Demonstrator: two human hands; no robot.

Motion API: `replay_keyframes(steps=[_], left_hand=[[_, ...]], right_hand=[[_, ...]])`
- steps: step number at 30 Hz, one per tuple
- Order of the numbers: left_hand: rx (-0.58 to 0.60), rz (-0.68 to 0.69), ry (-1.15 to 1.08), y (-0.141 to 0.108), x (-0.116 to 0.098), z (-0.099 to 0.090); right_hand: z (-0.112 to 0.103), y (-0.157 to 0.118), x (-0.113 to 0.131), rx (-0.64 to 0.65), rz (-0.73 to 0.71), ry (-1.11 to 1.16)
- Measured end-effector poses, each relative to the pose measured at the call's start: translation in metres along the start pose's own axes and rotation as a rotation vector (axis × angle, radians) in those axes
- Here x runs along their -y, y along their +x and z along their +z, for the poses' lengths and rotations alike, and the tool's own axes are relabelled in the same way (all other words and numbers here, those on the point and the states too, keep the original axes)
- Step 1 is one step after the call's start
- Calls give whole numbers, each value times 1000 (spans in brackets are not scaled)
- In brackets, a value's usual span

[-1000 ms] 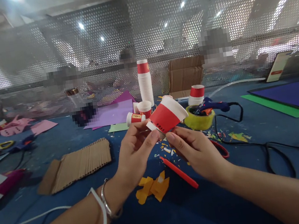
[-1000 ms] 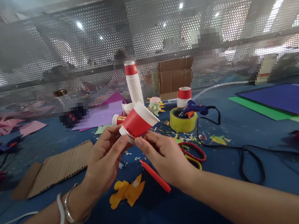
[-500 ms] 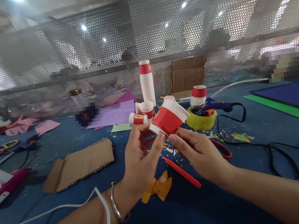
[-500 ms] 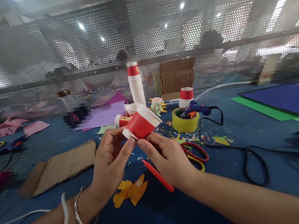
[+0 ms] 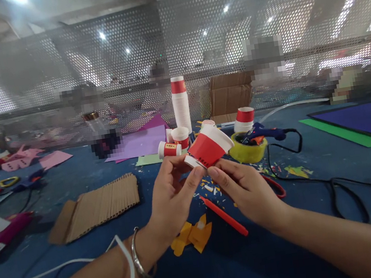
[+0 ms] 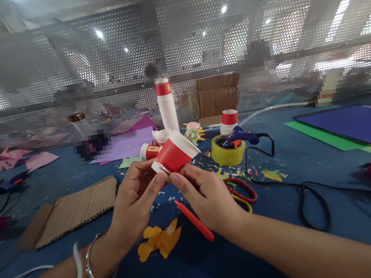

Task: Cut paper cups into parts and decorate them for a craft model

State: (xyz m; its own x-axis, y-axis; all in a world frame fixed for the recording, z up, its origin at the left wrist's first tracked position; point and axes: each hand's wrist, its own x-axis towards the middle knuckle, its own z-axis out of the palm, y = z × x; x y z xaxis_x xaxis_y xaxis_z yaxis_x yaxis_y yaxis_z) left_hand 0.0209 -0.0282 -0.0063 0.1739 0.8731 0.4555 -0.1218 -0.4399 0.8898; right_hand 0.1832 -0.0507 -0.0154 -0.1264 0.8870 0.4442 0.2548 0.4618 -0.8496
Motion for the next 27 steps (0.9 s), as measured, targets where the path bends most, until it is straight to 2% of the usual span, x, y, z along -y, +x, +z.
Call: replay_keyframes(steps=[4,10,18,27], left_hand=[[-1,23,19,2,1,-1],[4,194,68,3,3,-2],[2,222,100,-6,7,-2],[31,223,51,0,-1,-2]], right_hand=[[-1,2,0,-1,-2,-18],[0,1,0,-5,-6,-22],[2,-1,3,-2,2,7],[-1,0,4,8,-40,-69]])
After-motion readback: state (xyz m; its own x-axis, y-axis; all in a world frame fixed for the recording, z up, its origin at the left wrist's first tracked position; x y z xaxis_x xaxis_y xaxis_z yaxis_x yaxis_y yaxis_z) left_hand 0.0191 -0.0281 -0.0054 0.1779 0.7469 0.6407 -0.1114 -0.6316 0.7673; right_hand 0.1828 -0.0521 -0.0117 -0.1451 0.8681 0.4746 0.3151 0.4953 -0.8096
